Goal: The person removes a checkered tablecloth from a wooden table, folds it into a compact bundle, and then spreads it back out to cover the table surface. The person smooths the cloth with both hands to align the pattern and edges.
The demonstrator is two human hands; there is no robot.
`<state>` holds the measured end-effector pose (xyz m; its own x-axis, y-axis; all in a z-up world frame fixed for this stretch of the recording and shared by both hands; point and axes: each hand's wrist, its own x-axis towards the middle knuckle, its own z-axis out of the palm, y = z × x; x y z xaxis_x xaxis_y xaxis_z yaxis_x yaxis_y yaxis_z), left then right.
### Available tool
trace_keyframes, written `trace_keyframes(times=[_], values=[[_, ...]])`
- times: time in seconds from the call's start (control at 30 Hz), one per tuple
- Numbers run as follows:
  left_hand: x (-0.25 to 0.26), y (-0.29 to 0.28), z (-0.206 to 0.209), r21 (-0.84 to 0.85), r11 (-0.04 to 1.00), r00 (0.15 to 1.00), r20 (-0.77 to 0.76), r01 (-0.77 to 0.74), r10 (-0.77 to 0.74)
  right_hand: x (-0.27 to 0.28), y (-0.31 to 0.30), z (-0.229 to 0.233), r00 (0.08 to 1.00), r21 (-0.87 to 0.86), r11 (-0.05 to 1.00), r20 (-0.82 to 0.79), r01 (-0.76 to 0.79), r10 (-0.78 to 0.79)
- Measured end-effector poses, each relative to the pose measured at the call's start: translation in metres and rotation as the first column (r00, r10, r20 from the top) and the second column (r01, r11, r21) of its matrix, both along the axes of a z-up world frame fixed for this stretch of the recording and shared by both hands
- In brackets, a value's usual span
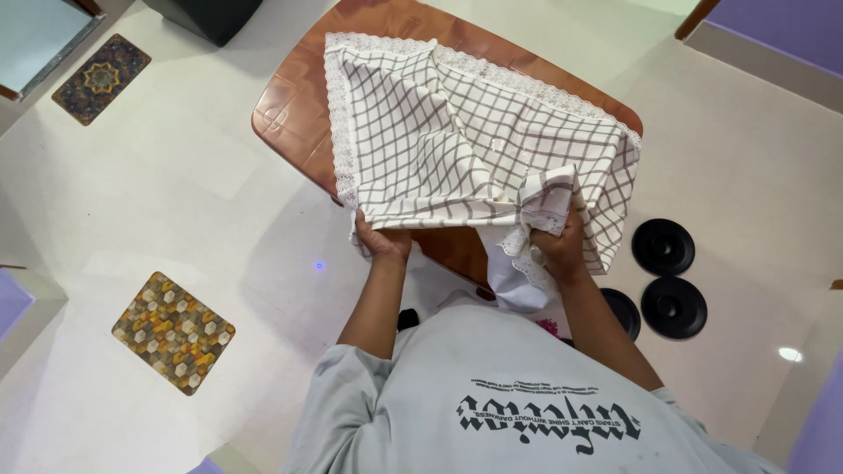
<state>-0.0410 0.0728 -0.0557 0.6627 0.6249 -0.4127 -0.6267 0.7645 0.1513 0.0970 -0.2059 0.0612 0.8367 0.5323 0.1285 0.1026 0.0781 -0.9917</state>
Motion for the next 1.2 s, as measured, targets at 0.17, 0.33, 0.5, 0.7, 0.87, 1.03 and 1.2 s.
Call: trace_keyframes(times=[0.17, 0.33, 0.5, 0.7, 0.87, 1.03, 1.2], values=[[0.011, 0.009, -0.021, 0.079, 0.992, 0.99, -0.114, 0.097, -0.088, 0.016, -0.007, 0.003, 0.997, 0.014, 1.0, -0.07, 0.011, -0.01], [0.015, 0.004, -0.027, 0.27, 0.917, 0.927, -0.315, 0.295, -0.206, 0.027, -0.003, 0.02, 0.977, 0.006, 1.0, -0.21, -0.016, 0.017], [0.02, -0.026, -0.021, 0.472, 0.646, 0.764, -0.578, 0.6, -0.287, 0.027, 0.025, -0.006, 0.976, -0.117, 0.986, -0.197, -0.117, 0.093], [0.018, -0.059, 0.019, 0.67, 0.386, 0.773, -0.566, 0.634, -0.287, 0.014, 0.044, -0.031, 0.976, -0.118, 0.98, -0.172, -0.157, 0.135], [0.017, -0.073, 0.072, 0.658, 0.313, 0.725, -0.575, 0.685, -0.379, 0.005, 0.054, -0.026, 0.992, -0.196, 0.979, -0.117, -0.063, 0.04], [0.02, -0.08, 0.102, 0.762, 0.092, 0.764, -0.622, 0.641, -0.17, -0.014, 0.058, -0.045, 0.966, -0.3, 0.943, 0.167, -0.142, 0.198], [0.023, -0.08, 0.088, 0.575, 0.242, 0.61, -0.787, 0.781, -0.097, -0.027, 0.053, -0.06, 0.783, -0.231, 0.779, -0.416, -0.583, 0.462]])
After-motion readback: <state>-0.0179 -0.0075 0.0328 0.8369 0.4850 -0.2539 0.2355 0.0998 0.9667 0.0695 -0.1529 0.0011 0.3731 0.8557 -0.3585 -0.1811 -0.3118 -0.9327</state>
